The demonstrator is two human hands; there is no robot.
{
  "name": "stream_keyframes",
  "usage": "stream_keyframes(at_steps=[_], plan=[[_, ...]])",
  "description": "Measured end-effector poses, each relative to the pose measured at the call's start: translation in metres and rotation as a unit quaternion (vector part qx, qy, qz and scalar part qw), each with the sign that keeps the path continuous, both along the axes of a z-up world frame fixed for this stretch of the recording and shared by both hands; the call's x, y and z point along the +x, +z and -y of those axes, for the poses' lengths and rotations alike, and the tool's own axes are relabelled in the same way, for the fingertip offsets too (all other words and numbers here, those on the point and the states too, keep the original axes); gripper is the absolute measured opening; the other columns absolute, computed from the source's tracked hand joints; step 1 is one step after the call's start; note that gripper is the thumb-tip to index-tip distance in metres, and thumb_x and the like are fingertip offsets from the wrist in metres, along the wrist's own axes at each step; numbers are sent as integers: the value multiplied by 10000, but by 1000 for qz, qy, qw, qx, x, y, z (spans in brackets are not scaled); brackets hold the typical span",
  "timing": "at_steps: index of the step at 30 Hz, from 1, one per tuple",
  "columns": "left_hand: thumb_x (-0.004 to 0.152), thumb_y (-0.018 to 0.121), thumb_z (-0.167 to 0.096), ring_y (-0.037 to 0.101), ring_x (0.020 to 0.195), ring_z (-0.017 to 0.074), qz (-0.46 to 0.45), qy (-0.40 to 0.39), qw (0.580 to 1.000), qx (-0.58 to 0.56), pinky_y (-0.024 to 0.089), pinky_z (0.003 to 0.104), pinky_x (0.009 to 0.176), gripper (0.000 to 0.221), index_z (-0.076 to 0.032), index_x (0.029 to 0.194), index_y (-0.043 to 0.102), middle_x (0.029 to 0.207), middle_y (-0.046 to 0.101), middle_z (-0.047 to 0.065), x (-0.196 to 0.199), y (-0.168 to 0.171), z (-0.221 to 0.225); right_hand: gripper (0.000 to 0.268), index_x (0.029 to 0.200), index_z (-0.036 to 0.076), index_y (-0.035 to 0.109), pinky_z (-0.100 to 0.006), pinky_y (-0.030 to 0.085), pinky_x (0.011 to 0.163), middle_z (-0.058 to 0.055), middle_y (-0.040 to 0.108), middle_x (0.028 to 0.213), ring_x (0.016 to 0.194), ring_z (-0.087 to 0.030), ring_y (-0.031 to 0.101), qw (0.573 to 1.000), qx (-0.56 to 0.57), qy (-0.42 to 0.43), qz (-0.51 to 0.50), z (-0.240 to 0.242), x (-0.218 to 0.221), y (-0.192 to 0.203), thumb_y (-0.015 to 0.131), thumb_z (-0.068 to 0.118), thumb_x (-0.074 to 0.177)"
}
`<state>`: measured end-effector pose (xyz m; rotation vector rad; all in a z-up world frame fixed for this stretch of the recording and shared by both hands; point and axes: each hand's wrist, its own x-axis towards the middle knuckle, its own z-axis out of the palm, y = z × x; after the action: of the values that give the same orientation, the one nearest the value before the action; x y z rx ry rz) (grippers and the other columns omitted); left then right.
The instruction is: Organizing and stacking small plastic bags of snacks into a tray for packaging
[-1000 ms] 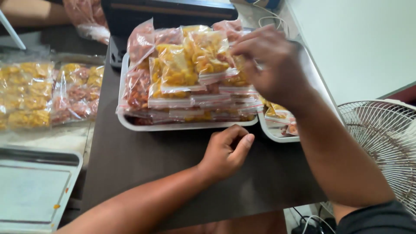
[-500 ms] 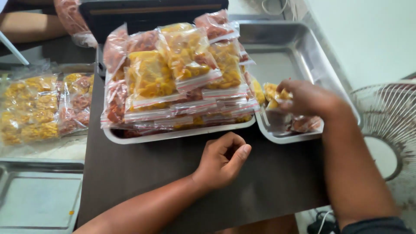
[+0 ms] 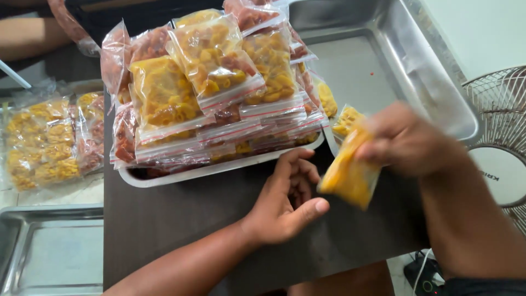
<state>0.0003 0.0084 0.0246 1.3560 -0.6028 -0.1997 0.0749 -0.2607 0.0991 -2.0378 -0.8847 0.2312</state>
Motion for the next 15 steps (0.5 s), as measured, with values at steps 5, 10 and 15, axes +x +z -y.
stream_keyframes(at_steps=[5,10,15], plan=[[936,694,-325,559,789,102,81,3,996,23,480,268,703,362,-90,1186,579,967,632,8,-3,9,-5,471,672,148,632,-302,417,474,18,565,549,470,-134,563,991,-119,58,30,-58,-15,-1,529,502,966],[983,530,-695,577,1128,155,48,-45,997,-35,490,329,994,754,-32,1341,535,1233,615,54,3,3,-10,296,902,132,695,-256,467,614,43,692,769,667,-89,618,994,-86,-49,35,-63,-20,6,752,419,858],[893,532,-108,516,803,94,29,83,995,38,472,291,716,195,-81,1066,617,895,590,-16,2,5,-2,250,1105,118,651,-228,533,714,20,682,866,737,-88,657,996,-3,-64,57,-68,-35,12,737,218,893]])
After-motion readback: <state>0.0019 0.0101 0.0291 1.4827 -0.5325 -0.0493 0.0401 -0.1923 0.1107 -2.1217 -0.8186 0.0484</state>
